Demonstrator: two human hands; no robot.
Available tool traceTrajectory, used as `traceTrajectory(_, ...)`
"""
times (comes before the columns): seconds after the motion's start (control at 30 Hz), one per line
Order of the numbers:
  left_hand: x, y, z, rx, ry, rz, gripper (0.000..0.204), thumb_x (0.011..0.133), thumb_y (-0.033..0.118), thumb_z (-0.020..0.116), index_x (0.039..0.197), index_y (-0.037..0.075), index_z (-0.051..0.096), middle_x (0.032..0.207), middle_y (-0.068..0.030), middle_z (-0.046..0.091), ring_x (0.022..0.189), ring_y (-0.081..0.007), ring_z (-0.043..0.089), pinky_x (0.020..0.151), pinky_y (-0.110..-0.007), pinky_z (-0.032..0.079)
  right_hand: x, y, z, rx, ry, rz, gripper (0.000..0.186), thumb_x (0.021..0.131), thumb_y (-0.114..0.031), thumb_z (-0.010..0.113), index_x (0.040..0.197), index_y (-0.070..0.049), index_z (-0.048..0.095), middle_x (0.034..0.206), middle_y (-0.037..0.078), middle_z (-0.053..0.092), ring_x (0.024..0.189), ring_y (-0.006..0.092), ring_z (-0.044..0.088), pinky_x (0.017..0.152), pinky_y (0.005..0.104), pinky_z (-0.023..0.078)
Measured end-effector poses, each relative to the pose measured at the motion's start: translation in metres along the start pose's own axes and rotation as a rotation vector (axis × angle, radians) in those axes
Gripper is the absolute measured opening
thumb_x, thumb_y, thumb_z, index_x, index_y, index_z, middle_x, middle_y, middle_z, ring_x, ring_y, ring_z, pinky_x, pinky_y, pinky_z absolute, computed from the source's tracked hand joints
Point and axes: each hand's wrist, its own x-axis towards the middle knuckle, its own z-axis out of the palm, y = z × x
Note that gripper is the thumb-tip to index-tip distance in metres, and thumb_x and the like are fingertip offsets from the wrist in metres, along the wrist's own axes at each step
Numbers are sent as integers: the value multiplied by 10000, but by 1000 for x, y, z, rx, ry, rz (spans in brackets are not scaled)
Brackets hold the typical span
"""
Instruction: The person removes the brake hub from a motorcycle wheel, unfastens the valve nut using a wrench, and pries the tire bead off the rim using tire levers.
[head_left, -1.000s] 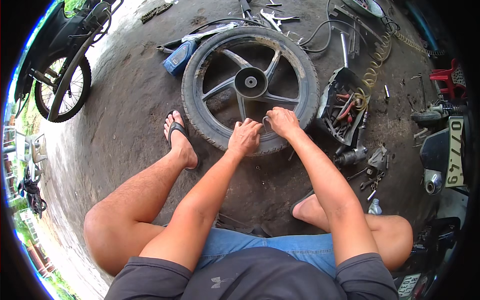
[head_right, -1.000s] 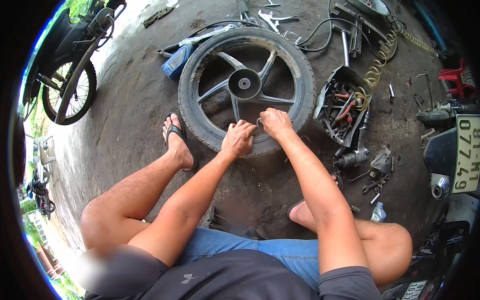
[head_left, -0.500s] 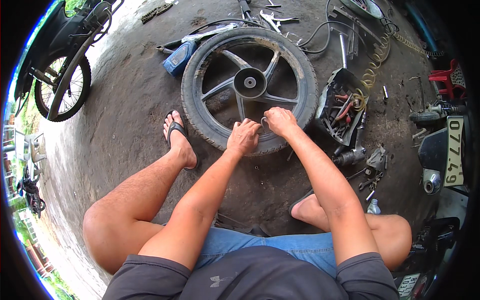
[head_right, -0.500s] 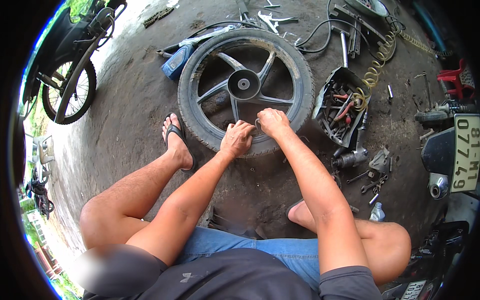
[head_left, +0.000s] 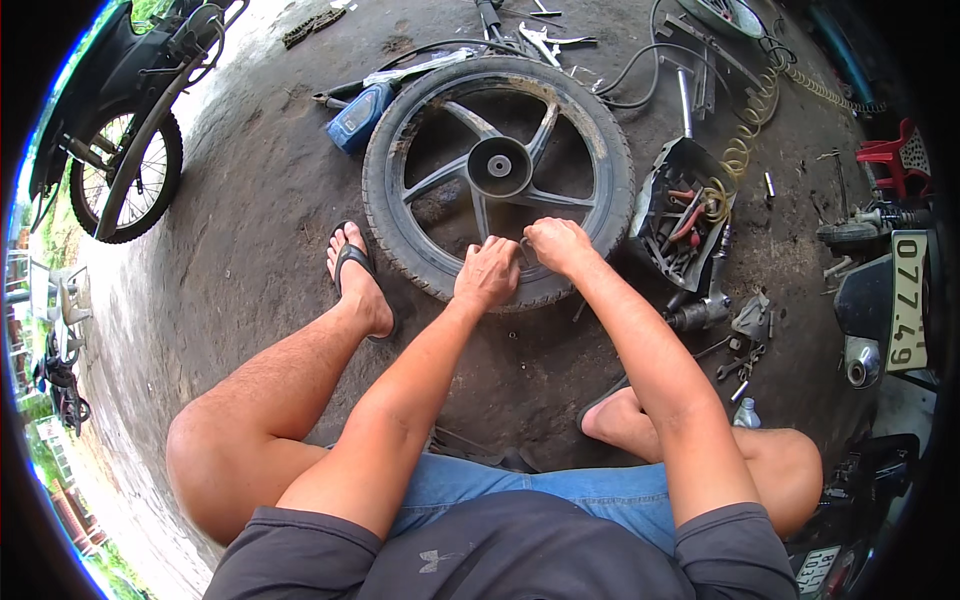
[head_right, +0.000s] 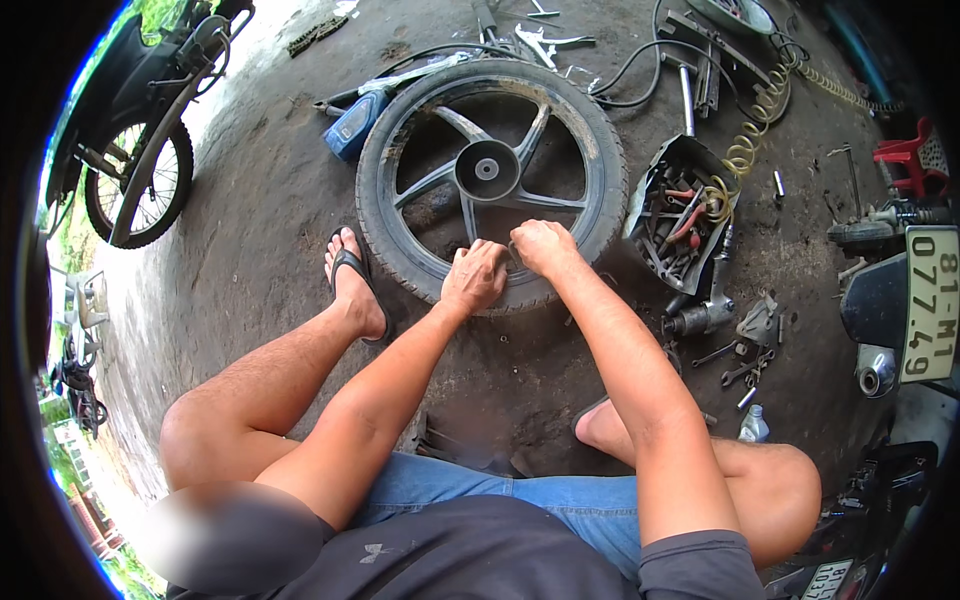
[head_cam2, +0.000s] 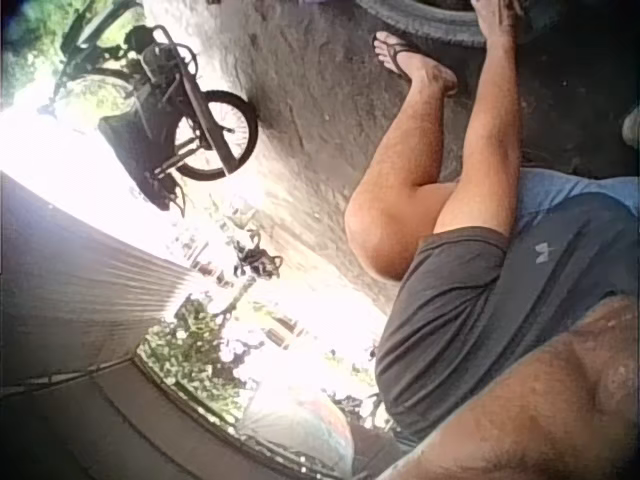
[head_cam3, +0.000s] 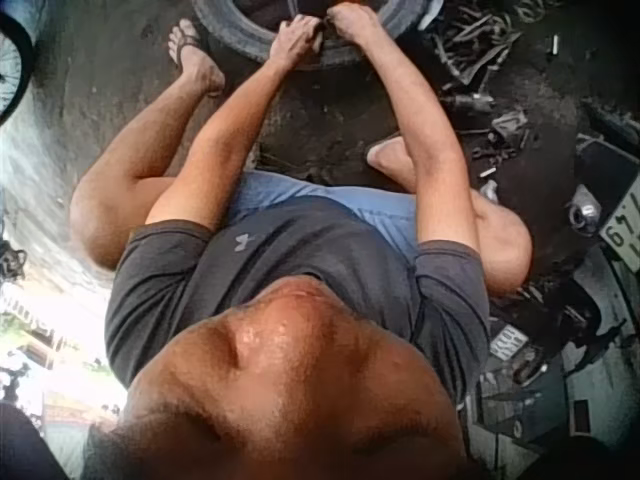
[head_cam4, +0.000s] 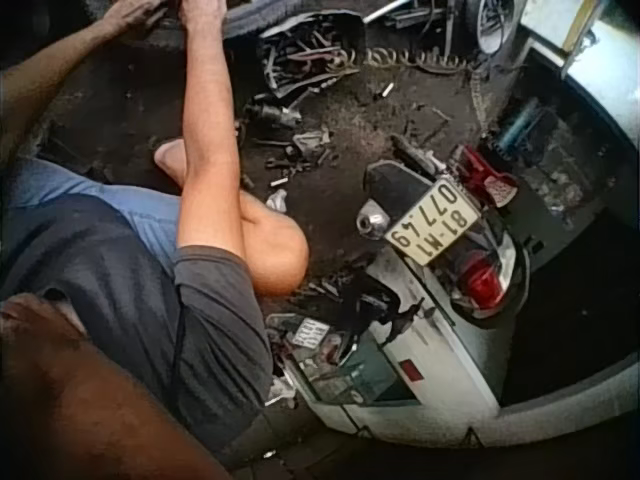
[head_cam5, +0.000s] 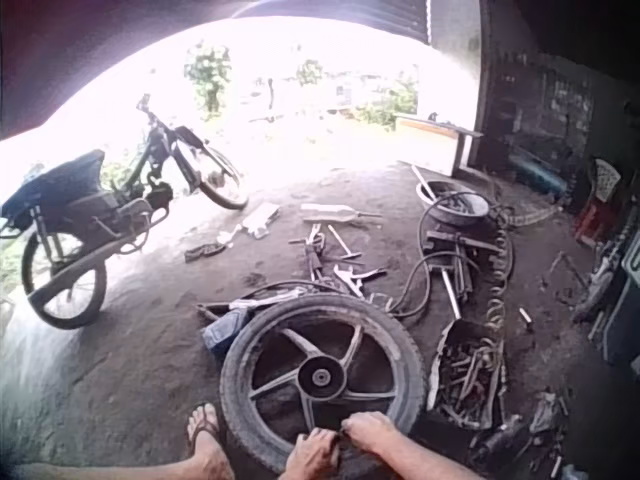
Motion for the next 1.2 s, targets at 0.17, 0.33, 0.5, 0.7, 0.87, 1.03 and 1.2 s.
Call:
traceTrajectory(0.17, 8, 11, 1, -104, 36, -125, 297, 1026, 318, 601, 1255, 146, 678, 1030, -89, 701, 1069, -251, 639, 908, -451, 439, -3, 4, 0, -5, -11, -5, 193, 930, -131, 603, 1054, -83, 744, 1102, 146, 750, 1074, 336, 722, 919, 467, 585)
traceTrajectory(0.33, 16, 8, 10, -105, 49, -187, 236, 1012, 312, 614, 1172, 181, 727, 960, -67, 692, 1017, -240, 636, 897, -444, 413, -9, -3, 4, -47, 29, 10, 169, 929, -160, 614, 1028, -100, 736, 1056, 121, 741, 1057, 305, 722, 920, 460, 566)
traceTrajectory(0.5, 19, 7, 17, -43, 76, -195, 185, 988, 281, 597, 1037, 162, 729, 907, -67, 694, 991, -244, 644, 888, -474, 415, -23, -32, 54, -318, 478, 168, 268, 916, -214, 622, 1159, -134, 703, 980, 42, 634, 994, 234, 634, 950, 486, 463)
traceTrajectory(0.7, 19, 6, 17, -34, 78, -202, 202, 975, 299, 589, 1001, 156, 728, 908, -85, 699, 1007, -272, 649, 874, -497, 421, -34, -30, 55, -192, 500, 91, 378, 917, -181, 601, 1288, -146, 662, 1079, 79, 630, 1074, 266, 614, 980, 499, 422)
traceTrajectory(0.87, 18, 7, 19, -87, 71, -231, 225, 985, 323, 624, 1081, 172, 760, 992, -91, 692, 1038, -276, 652, 911, -489, 420, -32, -1, 22, -138, 247, 0, 354, 929, -152, 595, 1275, -137, 667, 1170, 86, 643, 1167, 273, 602, 995, 506, 430)
traceTrajectory(1.03, 18, 3, 18, -107, 22, -259, 264, 994, 363, 624, 1094, 164, 766, 1045, -115, 685, 1024, -301, 663, 941, -498, 419, -38, 7, -80, -357, 130, 20, 202, 904, -144, 630, 1095, -121, 691, 1191, 87, 625, 1244, 272, 571, 1043, 522, 459)
traceTrajectory(1.2, 21, -2, 18, -116, 45, -229, 273, 989, 365, 635, 1106, 164, 778, 1070, -129, 702, 1065, -308, 665, 951, -513, 423, -66, 17, -187, -566, 98, 24, 219, 888, -116, 656, 1093, -115, 731, 1192, 96, 665, 1220, 270, 611, 976, 442, 518)
